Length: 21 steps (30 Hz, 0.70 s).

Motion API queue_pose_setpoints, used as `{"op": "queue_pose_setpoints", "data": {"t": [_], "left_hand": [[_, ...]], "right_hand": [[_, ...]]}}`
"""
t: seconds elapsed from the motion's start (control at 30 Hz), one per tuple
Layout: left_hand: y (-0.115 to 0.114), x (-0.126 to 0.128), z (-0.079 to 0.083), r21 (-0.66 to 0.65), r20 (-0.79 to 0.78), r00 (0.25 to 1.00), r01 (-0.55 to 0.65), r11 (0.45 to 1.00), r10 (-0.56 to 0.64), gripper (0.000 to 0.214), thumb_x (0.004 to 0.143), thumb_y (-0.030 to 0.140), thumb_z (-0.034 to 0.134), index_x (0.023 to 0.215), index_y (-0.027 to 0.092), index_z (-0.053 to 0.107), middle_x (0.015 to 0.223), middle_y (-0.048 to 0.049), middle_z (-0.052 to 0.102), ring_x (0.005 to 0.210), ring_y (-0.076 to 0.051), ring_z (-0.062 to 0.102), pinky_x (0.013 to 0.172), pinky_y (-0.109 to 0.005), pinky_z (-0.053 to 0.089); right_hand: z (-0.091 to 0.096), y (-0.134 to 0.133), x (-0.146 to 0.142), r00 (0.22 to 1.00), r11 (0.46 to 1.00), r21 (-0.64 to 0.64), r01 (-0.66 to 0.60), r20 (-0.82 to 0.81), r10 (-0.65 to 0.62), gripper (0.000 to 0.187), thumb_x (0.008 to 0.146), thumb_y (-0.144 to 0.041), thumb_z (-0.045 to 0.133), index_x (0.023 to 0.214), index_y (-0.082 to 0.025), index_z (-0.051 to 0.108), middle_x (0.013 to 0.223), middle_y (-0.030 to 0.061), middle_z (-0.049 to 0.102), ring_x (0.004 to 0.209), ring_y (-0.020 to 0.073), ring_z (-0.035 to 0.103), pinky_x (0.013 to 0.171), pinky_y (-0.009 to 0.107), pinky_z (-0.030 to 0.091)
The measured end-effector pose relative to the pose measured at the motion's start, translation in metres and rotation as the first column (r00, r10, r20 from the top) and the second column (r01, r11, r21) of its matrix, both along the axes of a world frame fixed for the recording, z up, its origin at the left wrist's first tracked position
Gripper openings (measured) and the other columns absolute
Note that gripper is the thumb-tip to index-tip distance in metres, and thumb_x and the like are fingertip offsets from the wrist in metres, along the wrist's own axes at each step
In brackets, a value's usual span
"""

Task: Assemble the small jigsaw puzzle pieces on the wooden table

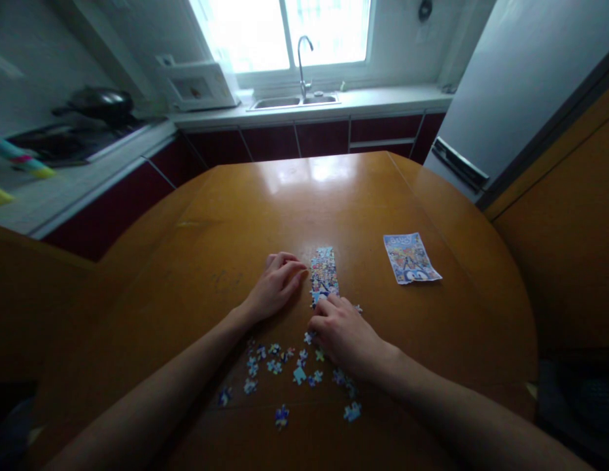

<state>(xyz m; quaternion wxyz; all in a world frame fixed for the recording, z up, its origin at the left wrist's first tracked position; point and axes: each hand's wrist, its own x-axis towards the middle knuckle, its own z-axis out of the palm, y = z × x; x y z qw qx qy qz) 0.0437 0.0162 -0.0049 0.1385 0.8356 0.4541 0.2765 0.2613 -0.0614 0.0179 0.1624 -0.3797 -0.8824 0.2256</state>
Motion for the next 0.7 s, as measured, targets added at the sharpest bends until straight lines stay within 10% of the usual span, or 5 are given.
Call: {"op": "queue_pose_setpoints", "data": {"t": [0.7], "left_hand": [[-0.0001, -0.0007, -0.0013, 0.009, 0.001, 1.0, 0.0, 1.0, 0.0, 0.017, 0.101, 0.025, 0.052, 0.111, 0.024, 0.065, 0.116, -0.0069, 0.055, 0.118, -0.024, 0.045, 0.108, -0.048, 0.044]], "right_hand": [[-0.0008, 0.0006, 0.0026, 0.999, 1.0, -0.017, -0.011, -0.046, 0.01, 0.008, 0.091, -0.02, 0.066, 0.093, -0.023, 0.074, 0.095, 0.006, 0.062, 0.094, 0.0214, 0.05, 0.082, 0.035, 0.043]]}}
